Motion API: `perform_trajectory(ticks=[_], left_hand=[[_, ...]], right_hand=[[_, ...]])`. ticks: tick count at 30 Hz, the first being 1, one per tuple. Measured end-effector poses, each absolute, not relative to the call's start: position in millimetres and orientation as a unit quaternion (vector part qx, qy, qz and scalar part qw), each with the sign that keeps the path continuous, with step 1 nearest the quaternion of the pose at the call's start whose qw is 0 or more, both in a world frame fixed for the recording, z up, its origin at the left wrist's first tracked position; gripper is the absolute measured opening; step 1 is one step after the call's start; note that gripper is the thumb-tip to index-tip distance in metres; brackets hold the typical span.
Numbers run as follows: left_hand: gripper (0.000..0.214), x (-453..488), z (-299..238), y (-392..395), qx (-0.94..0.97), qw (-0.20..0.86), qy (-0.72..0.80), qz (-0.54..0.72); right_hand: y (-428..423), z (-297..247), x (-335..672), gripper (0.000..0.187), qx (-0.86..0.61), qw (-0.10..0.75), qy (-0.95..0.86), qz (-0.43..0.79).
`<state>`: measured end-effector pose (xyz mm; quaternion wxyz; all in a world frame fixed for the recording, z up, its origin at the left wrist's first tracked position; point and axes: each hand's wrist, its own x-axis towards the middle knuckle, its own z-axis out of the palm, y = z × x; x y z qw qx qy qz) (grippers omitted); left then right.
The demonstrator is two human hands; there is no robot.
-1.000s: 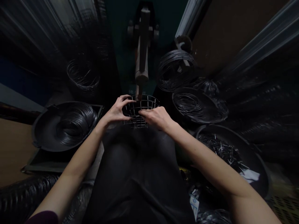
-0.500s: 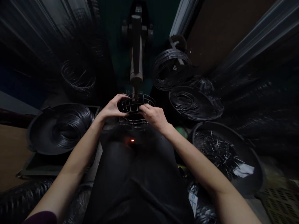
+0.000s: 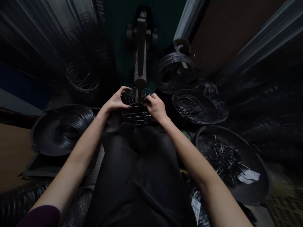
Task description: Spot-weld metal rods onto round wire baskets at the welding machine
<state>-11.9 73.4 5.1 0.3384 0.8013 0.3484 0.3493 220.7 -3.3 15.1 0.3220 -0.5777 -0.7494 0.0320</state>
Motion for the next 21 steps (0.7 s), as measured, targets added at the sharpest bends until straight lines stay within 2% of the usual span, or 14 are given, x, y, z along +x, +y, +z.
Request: perform_trajectory(ticks=[9, 12, 15, 18, 21], left_hand=[[0.084, -12.3, 9.9, 84.6, 0.798, 0.357, 0.33, 0.356], [0.092, -10.0, 13.5, 86.5, 0.797, 0.36, 0.329, 0.357], [0.109, -9.7, 17.0, 82.5, 0.793, 0.357, 0.35, 0.349], [0.136, -17.5, 3.9, 82.8, 0.775, 0.346, 0.391, 0.356], [0.154, -26.6, -28.1, 81.4, 0.702, 0.42, 0.463, 0.341]], right_hand=[[7.5, 18.7, 211.3, 0.01, -0.588, 0.308, -0.747, 0.029], [-1.5, 27.4, 209.8, 0.017, -0.601, 0.296, -0.741, 0.041], [-17.9, 31.1, 245.9, 0.03, -0.627, 0.294, -0.721, 0.033], [-56.4, 15.6, 333.5, 0.037, -0.695, 0.285, -0.66, 0.005], [-128.5, -13.6, 429.6, 0.038, -0.843, 0.181, -0.506, 0.021]])
